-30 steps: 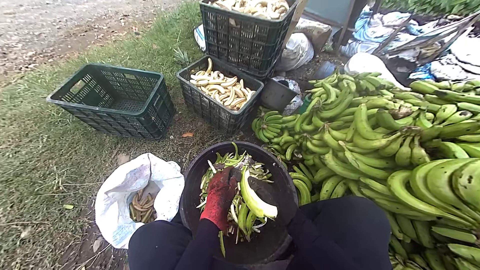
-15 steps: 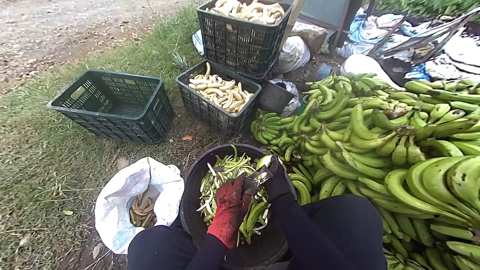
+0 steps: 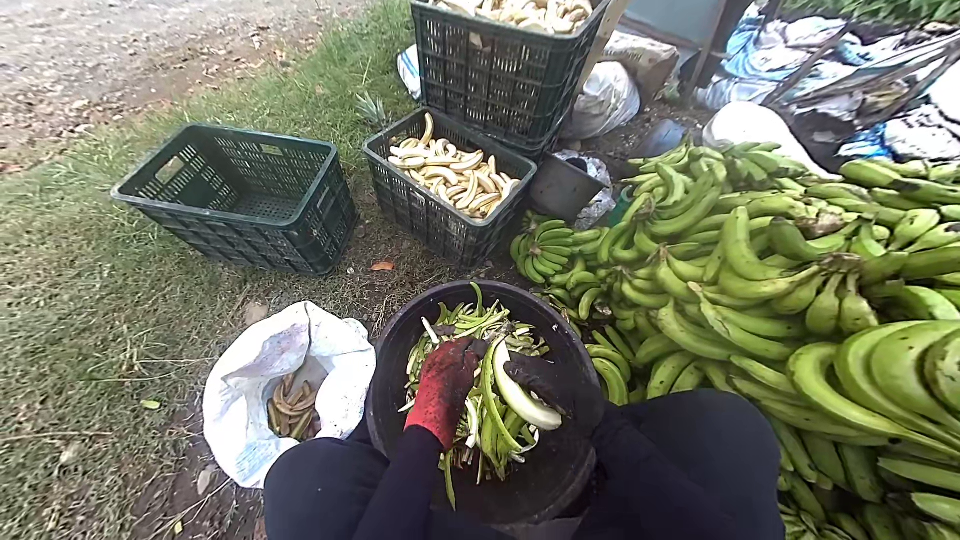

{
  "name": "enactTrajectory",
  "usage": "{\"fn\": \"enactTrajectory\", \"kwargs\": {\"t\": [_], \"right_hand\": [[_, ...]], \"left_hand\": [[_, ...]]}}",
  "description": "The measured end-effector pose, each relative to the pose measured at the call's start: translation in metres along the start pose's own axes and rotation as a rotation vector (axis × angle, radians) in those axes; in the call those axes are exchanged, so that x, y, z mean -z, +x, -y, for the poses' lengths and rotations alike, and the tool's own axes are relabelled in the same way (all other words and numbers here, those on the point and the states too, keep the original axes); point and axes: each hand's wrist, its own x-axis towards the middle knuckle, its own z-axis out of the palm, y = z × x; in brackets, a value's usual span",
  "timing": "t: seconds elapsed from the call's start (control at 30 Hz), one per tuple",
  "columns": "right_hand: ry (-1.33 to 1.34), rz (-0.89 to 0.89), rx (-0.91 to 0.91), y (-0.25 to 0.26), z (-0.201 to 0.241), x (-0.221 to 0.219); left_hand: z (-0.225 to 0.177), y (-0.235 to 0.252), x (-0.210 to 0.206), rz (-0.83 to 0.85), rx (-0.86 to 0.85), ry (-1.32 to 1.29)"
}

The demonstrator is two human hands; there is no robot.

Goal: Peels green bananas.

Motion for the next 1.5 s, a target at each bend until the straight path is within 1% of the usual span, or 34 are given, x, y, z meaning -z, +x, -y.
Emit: {"fn": "enactTrajectory", "kwargs": {"t": [0.07,0.13,0.17,0.2,0.23,0.3,0.33,0.37,0.4,0.47,0.5,0.53,0.57,0.63,0.73,0.77,0.8,0.83,0.87,0.9,0.93,0.97,1.0,1.07,1.1,1.13,1.2,1.27,1.3,1.33,1.37,1.4,1.43,1.5], "right_hand": [[-0.005,0.016,0.01,-0.004,0.001,0.002],[-0.045,0.06,-0.036,-0.009,0.012,-0.004],[0.001,0.054,-0.072,-0.011,0.016,-0.008],[0.107,-0.005,-0.089,-0.009,0.012,-0.009],[0.235,-0.104,-0.09,-0.007,0.007,-0.006],[0.489,-0.351,-0.071,-0.001,0.003,0.001],[0.573,-0.449,-0.028,0.001,0.002,0.003],[0.645,-0.508,0.047,0.001,0.001,0.006],[0.77,-0.51,0.112,0.005,0.001,0.01],[1.086,-0.384,0.113,0.018,-0.001,0.02],[1.178,-0.304,0.104,0.019,-0.002,0.024],[1.204,-0.256,0.087,0.019,0.0,0.026],[1.198,-0.254,0.073,0.02,0.003,0.025],[1.104,-0.389,0.085,0.018,0.02,0.013],[0.982,-0.56,0.176,0.013,0.023,-0.004],[0.905,-0.628,0.143,0.002,0.039,-0.013],[0.786,-0.714,0.07,-0.013,0.059,-0.023],[0.656,-0.75,-0.017,-0.02,0.075,-0.029],[0.518,-0.768,-0.036,-0.017,0.074,-0.031],[0.34,-0.748,0.003,-0.015,0.065,-0.034],[0.181,-0.722,0.095,-0.008,0.048,-0.038],[0.072,-0.712,0.227,0.004,0.021,-0.04],[0.044,-0.637,0.291,0.008,0.007,-0.041],[-0.006,-0.44,0.247,0.006,-0.003,-0.042],[0.005,-0.362,0.219,0.004,-0.003,-0.042],[0.087,-0.316,0.203,0.003,-0.005,-0.042],[0.416,-0.298,0.18,0.005,-0.009,-0.033],[0.792,-0.318,0.114,0.008,-0.007,-0.017],[0.89,-0.35,0.092,0.008,-0.004,-0.009],[0.933,-0.377,0.118,0.01,-0.004,-0.001],[0.974,-0.364,0.157,0.01,-0.002,0.005],[1.035,-0.298,0.165,0.012,-0.001,0.013],[1.076,-0.258,0.109,0.011,0.007,0.018],[1.113,-0.132,0.022,0.009,0.014,0.025]], "left_hand": [[-0.006,-0.002,-0.004,-0.018,0.031,0.021],[-0.004,0.0,-0.008,-0.04,0.087,0.011],[-0.001,0.001,-0.009,-0.047,0.104,0.013],[-0.001,-0.001,-0.01,-0.049,0.097,0.009],[-0.003,-0.004,-0.01,-0.054,0.066,-0.005],[-0.015,-0.013,-0.006,-0.024,-0.043,-0.025],[-0.023,-0.02,-0.005,0.011,-0.1,-0.002],[-0.031,-0.027,-0.005,0.031,-0.163,0.032],[-0.036,-0.034,-0.006,0.028,-0.23,0.064],[-0.038,-0.042,-0.01,-0.025,-0.358,0.122],[-0.036,-0.044,-0.013,-0.078,-0.409,0.134],[-0.035,-0.045,-0.014,-0.132,-0.44,0.136],[-0.034,-0.045,-0.015,-0.182,-0.45,0.139],[-0.033,-0.043,-0.014,-0.225,-0.434,0.133],[-0.037,-0.041,-0.01,-0.128,-0.335,0.09],[-0.037,-0.04,-0.01,-0.108,-0.304,0.073],[-0.036,-0.038,-0.011,-0.092,-0.27,0.055],[-0.035,-0.036,-0.011,-0.089,-0.237,0.044],[-0.034,-0.033,-0.012,-0.1,-0.21,0.037],[-0.033,-0.03,-0.012,-0.106,-0.173,0.03],[-0.032,-0.027,-0.012,-0.105,-0.129,0.009],[-0.03,-0.023,-0.012,-0.101,-0.076,-0.011],[-0.026,-0.019,-0.012,-0.1,-0.03,-0.042],[-0.017,-0.015,-0.009,-0.081,0.084,-0.141],[-0.015,-0.015,-0.006,-0.067,0.135,-0.208],[-0.013,-0.016,-0.006,-0.061,0.168,-0.266],[-0.014,-0.022,-0.007,-0.062,0.174,-0.381],[-0.017,-0.028,-0.008,-0.02,0.049,-0.411],[-0.019,-0.034,-0.007,0.018,-0.059,-0.358],[-0.021,-0.04,-0.006,0.028,-0.181,-0.274],[-0.021,-0.044,-0.007,0.023,-0.304,-0.182],[-0.02,-0.047,-0.006,0.02,-0.403,-0.102],[-0.021,-0.049,-0.005,0.024,-0.469,-0.04],[-0.022,-0.051,-0.001,0.024,-0.516,0.022]]}}
